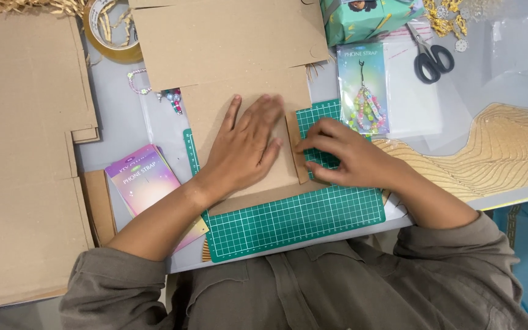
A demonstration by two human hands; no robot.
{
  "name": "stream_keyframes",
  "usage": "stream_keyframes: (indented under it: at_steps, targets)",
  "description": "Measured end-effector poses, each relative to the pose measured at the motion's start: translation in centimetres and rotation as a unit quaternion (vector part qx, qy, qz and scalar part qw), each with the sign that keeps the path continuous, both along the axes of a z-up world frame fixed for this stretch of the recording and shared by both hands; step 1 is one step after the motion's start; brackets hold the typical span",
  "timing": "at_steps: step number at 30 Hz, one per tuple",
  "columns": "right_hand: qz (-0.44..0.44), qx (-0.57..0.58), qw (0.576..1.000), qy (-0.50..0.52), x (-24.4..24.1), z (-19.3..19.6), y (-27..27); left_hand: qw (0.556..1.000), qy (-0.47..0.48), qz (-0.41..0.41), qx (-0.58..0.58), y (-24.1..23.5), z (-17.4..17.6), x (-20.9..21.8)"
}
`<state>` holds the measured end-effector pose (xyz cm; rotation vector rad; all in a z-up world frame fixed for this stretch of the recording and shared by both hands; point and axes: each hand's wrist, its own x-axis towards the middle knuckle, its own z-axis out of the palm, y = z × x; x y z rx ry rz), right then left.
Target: The person assembles flat cardboard pieces into small boxes by folding along pre-scored lines and securing the flaps. They handle multiple boxes sequentially, folding sides and tucking tabs to form the box structure.
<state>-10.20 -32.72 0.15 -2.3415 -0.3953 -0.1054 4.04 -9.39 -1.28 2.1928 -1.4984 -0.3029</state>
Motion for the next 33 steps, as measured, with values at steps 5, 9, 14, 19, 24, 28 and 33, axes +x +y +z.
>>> stream_keyframes:
  at_steps: [5,9,14,19,24,28,33]
  targets:
    - [0.029,-0.142,0.987,-0.069,-0.1,-1.4,0.3,1.0,-0.009,-0.018,0.01,0.0,-0.3,0.2]
    - [-0.004,-0.172,0.982,-0.074,-1.1,-3.7,-1.4,0.999,-0.01,-0.033,0.033,-0.1,-0.4,0.3]
    - [-0.004,-0.196,0.966,-0.17,-0.7,-2.6,-0.5,0.991,0.105,-0.021,-0.079,1.2,0.2,2.4]
    - [0.008,-0.204,0.957,-0.207,-1.7,-0.7,2.0,0.984,-0.111,0.086,-0.112,6.7,3.3,3.4]
    - [0.069,-0.242,0.957,-0.145,-1.6,0.5,4.7,0.957,-0.239,0.136,0.088,13.2,1.2,0.6]
    - [0.068,-0.249,0.957,-0.131,-1.7,0.5,4.9,0.955,-0.249,0.154,0.048,14.0,0.8,-2.1]
    - [0.062,-0.258,0.955,-0.133,-1.9,0.2,5.0,0.97,-0.166,0.179,-0.018,14.2,-0.8,-3.2]
